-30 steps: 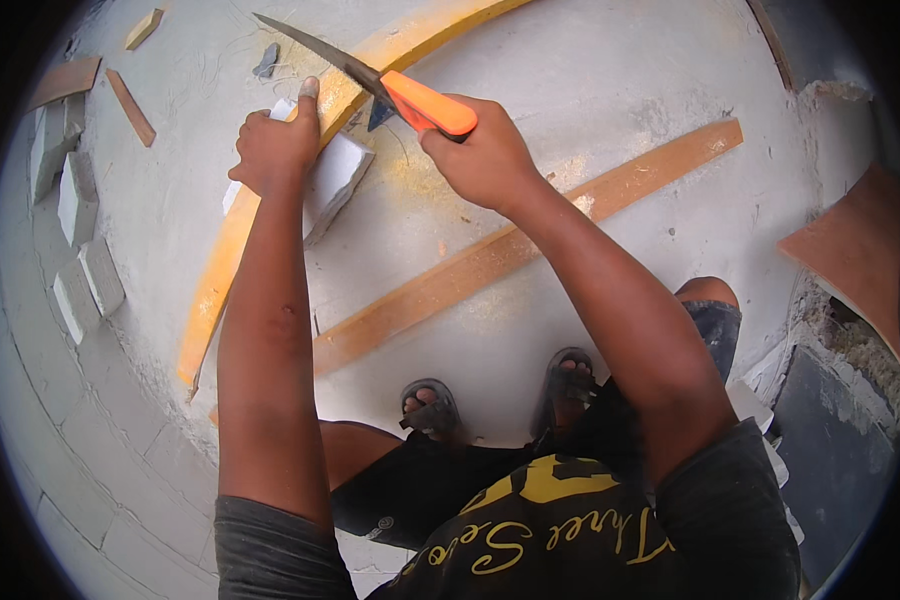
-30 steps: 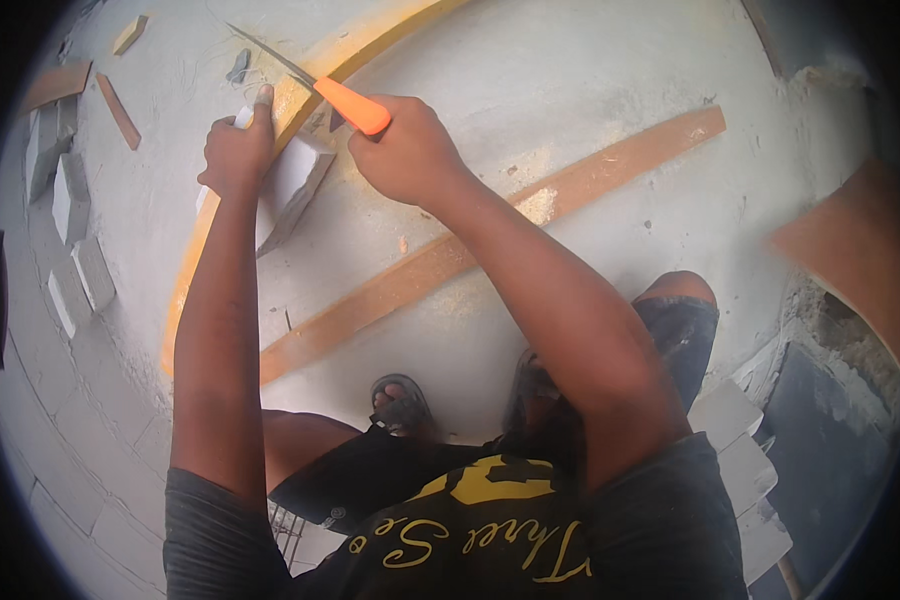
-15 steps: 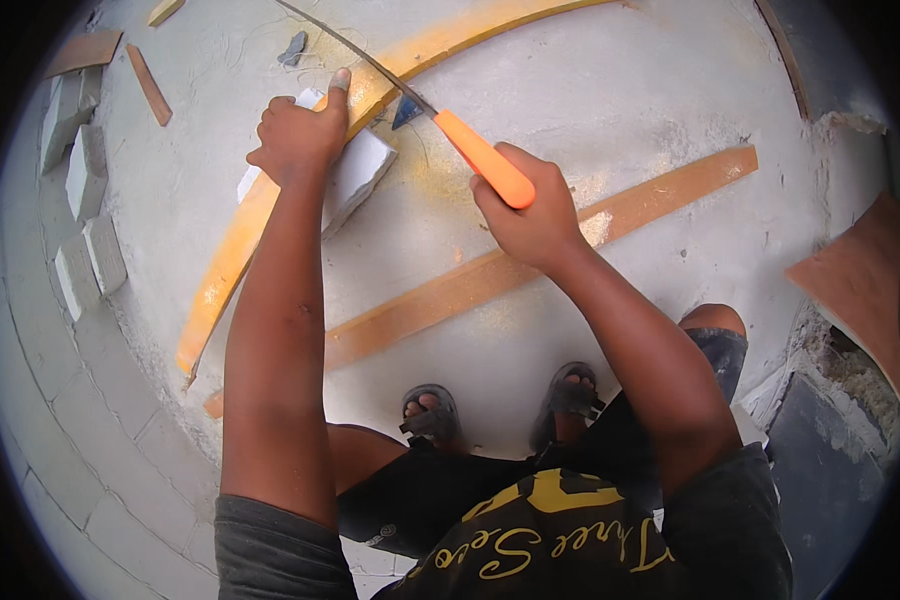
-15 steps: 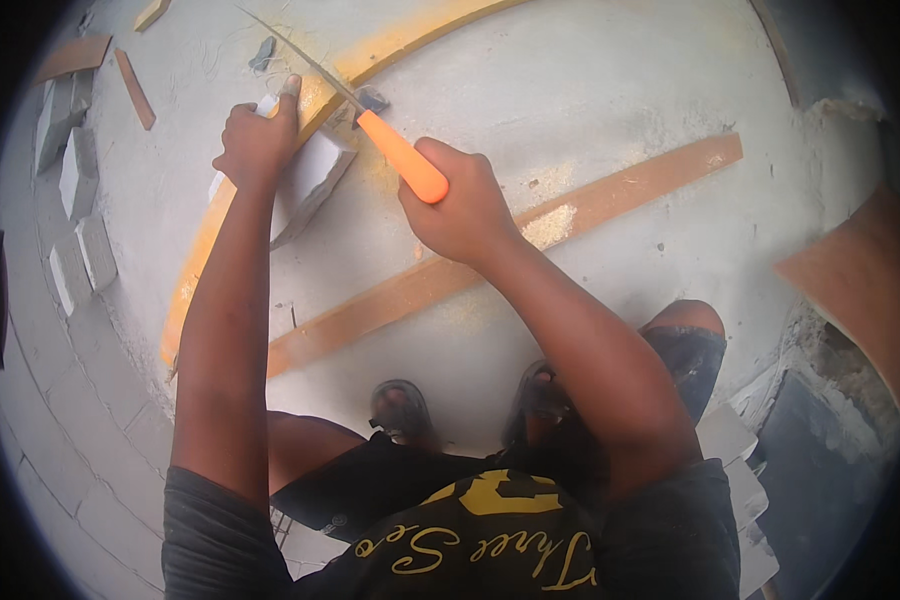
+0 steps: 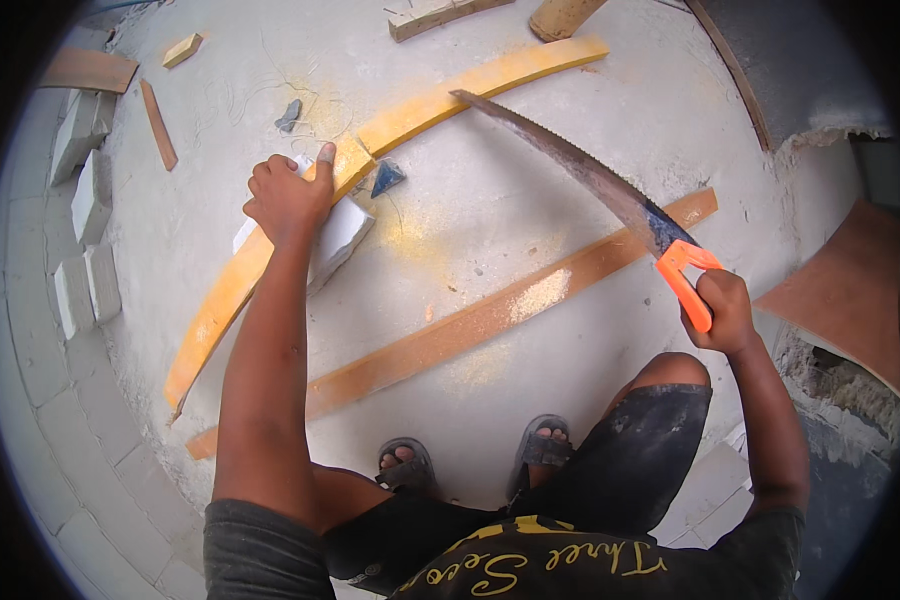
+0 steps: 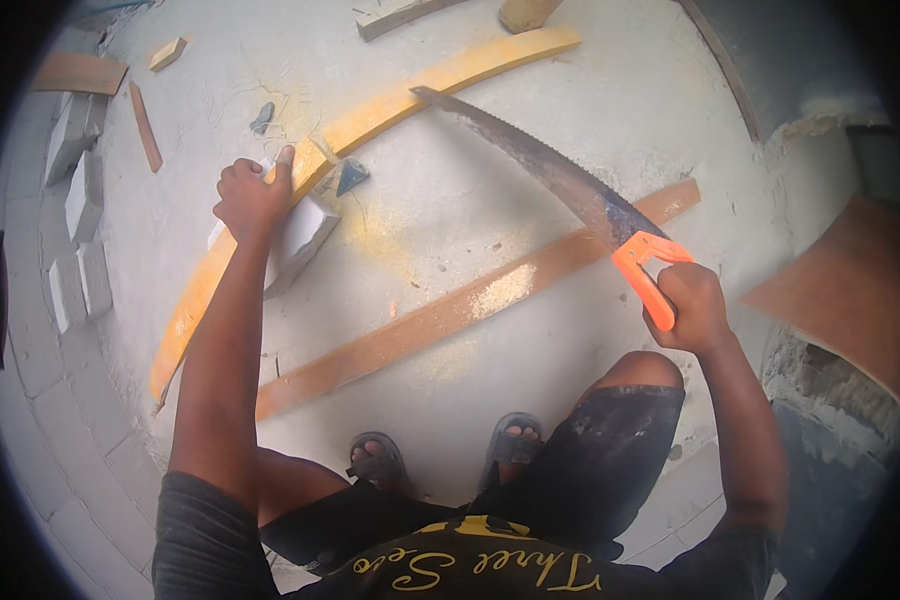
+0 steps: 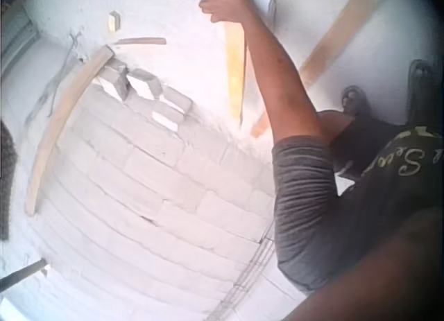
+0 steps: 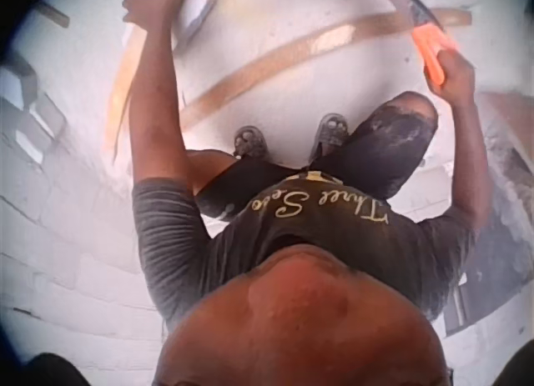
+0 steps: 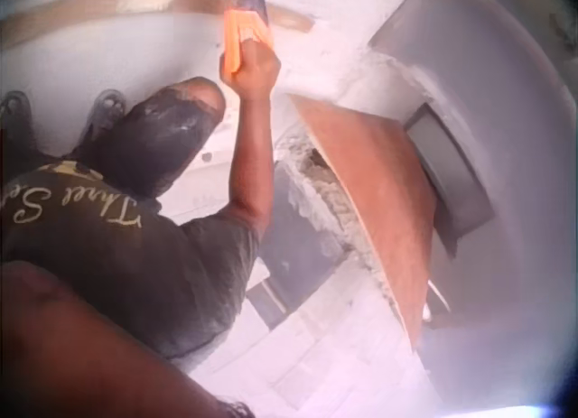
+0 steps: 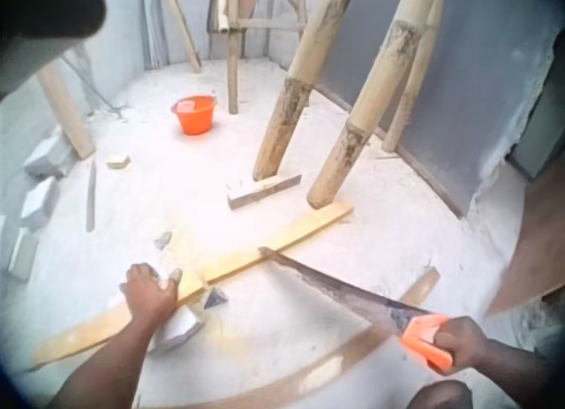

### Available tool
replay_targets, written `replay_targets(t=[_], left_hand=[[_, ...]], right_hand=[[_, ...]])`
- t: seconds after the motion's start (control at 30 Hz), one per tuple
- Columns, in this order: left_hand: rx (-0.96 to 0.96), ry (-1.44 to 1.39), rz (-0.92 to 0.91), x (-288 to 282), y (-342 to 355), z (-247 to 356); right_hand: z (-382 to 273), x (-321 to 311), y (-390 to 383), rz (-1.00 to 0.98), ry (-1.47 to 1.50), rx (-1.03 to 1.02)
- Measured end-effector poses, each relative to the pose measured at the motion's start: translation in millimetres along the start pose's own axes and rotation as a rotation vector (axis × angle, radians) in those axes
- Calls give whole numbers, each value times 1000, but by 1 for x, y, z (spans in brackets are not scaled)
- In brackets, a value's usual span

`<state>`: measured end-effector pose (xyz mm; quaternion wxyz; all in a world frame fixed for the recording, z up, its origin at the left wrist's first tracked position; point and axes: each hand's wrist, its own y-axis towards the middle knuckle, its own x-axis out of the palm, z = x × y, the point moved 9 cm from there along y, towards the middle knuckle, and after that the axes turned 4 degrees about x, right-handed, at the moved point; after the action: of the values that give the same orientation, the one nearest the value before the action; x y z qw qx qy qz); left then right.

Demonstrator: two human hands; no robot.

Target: The person positions a wooden beam on a support block and saws through it using a hand saw, then hands the cut piece up to a worker on a ladder.

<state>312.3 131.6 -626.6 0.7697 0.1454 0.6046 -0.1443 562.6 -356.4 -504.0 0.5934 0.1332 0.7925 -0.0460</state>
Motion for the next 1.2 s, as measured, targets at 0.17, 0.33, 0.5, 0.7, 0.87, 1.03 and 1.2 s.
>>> replay_targets(t=[0.17,0.33,0.5,0.7,0.87,1.03,1.2], left_hand=[[46,65,-53,3,-1,6],[47,-22,-120,2,2,11],[-39,-79,-181,3,2,5],[-1,-89,-160,1,3,6],[22,-120,-154,4,3,5],[29,-138,-140,6,2,0],[15,-206,-166,10,0,-5]], right_hand=[[62,38,-57,-468,-335,78],[138,90,-117,-830,-565,303],[128,102,-4,-880,-352,626],[-7,124,270,-307,-285,132],[-28,198,371,-193,-368,65],[-11,257,388,-368,-410,133],[-21,231,377,-245,-473,0]])
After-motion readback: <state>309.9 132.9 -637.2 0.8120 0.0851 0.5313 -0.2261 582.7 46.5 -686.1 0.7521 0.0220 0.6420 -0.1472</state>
